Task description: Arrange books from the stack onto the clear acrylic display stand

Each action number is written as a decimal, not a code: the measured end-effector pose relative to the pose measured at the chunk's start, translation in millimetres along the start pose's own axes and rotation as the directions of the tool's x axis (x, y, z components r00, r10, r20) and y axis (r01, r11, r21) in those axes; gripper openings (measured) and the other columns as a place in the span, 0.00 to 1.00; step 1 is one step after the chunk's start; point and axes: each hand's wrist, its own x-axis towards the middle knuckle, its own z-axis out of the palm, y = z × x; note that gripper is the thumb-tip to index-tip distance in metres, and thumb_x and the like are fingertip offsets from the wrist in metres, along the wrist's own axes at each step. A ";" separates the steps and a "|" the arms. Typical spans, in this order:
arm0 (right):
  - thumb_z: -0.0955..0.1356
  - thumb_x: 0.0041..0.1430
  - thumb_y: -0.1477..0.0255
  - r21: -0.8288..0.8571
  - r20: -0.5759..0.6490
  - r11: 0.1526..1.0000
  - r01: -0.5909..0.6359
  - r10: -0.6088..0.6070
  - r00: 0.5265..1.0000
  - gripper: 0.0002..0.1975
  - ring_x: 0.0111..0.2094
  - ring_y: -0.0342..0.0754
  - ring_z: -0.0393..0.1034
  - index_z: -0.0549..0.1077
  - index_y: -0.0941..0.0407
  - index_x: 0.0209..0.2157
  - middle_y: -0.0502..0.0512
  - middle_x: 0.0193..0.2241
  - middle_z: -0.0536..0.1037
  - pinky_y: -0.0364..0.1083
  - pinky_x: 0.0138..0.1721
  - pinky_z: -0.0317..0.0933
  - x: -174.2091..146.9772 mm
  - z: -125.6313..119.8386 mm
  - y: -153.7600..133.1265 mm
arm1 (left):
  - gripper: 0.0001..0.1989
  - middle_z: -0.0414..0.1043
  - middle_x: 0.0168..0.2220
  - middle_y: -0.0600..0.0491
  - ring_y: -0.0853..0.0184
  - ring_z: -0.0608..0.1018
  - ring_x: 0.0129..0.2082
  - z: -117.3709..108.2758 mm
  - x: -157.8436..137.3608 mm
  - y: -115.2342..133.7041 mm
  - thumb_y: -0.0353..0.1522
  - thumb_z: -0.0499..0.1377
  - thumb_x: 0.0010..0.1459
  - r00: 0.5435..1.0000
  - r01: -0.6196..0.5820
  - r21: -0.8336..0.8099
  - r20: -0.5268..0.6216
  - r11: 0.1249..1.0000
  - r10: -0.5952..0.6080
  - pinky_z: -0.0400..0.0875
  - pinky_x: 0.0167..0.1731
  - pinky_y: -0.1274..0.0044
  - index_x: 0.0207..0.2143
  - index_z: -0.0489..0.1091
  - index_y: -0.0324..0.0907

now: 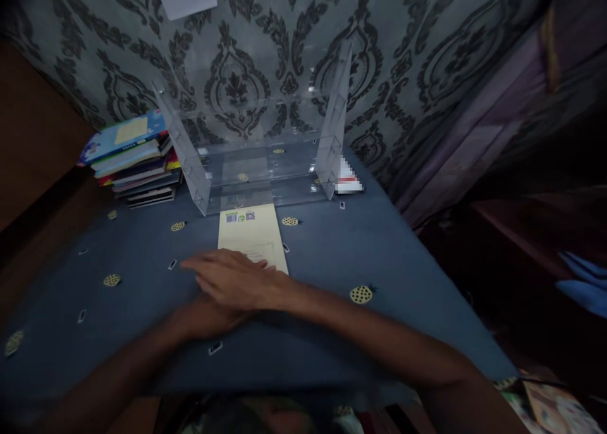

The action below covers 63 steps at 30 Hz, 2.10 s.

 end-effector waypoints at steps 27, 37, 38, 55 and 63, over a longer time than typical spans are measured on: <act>0.55 0.73 0.61 -0.268 -0.233 0.911 -0.313 0.254 0.939 0.29 0.72 0.57 0.47 0.60 0.61 0.67 0.66 0.70 0.57 0.61 0.70 0.46 -36.7 -17.1 116.6 | 0.22 0.54 0.71 0.51 0.59 0.54 0.72 -17.0 9.3 -3.1 0.39 0.47 0.73 0.952 -0.255 -0.070 0.159 0.964 0.263 0.43 0.70 0.55 0.66 0.61 0.54; 0.55 0.72 0.63 -0.262 -0.254 0.910 -0.323 0.257 0.932 0.27 0.72 0.55 0.46 0.60 0.58 0.68 0.62 0.70 0.58 0.63 0.70 0.47 -36.1 -13.8 115.2 | 0.29 0.50 0.72 0.50 0.64 0.52 0.73 -24.0 31.0 -64.6 0.46 0.41 0.73 0.987 0.011 -0.169 0.160 0.985 0.017 0.43 0.72 0.60 0.71 0.50 0.46; 0.55 0.72 0.63 -0.257 -0.256 0.911 -0.322 0.257 0.932 0.28 0.72 0.55 0.46 0.60 0.58 0.68 0.62 0.70 0.58 0.63 0.70 0.47 -36.2 -13.8 115.6 | 0.29 0.50 0.72 0.50 0.63 0.52 0.73 -23.6 35.3 -72.7 0.46 0.41 0.73 0.988 0.033 -0.155 0.152 0.987 -0.009 0.43 0.71 0.59 0.71 0.50 0.46; 0.54 0.73 0.58 -0.400 -0.166 0.853 -0.334 0.290 0.942 0.30 0.73 0.60 0.41 0.58 0.60 0.68 0.65 0.71 0.54 0.65 0.70 0.41 -59.3 -2.7 79.4 | 0.28 0.52 0.72 0.49 0.63 0.52 0.73 -20.4 47.4 -87.8 0.43 0.38 0.73 0.994 0.078 -0.047 0.085 0.996 -0.074 0.43 0.71 0.60 0.69 0.55 0.42; 0.54 0.73 0.58 -0.413 -0.194 0.830 -0.375 0.322 0.927 0.29 0.73 0.64 0.40 0.60 0.57 0.67 0.65 0.71 0.55 0.69 0.68 0.45 -60.2 -0.5 76.6 | 0.29 0.51 0.72 0.44 0.55 0.50 0.73 -7.6 40.1 -88.9 0.45 0.41 0.73 0.981 0.188 -0.004 -0.038 0.982 -0.188 0.49 0.69 0.57 0.67 0.60 0.41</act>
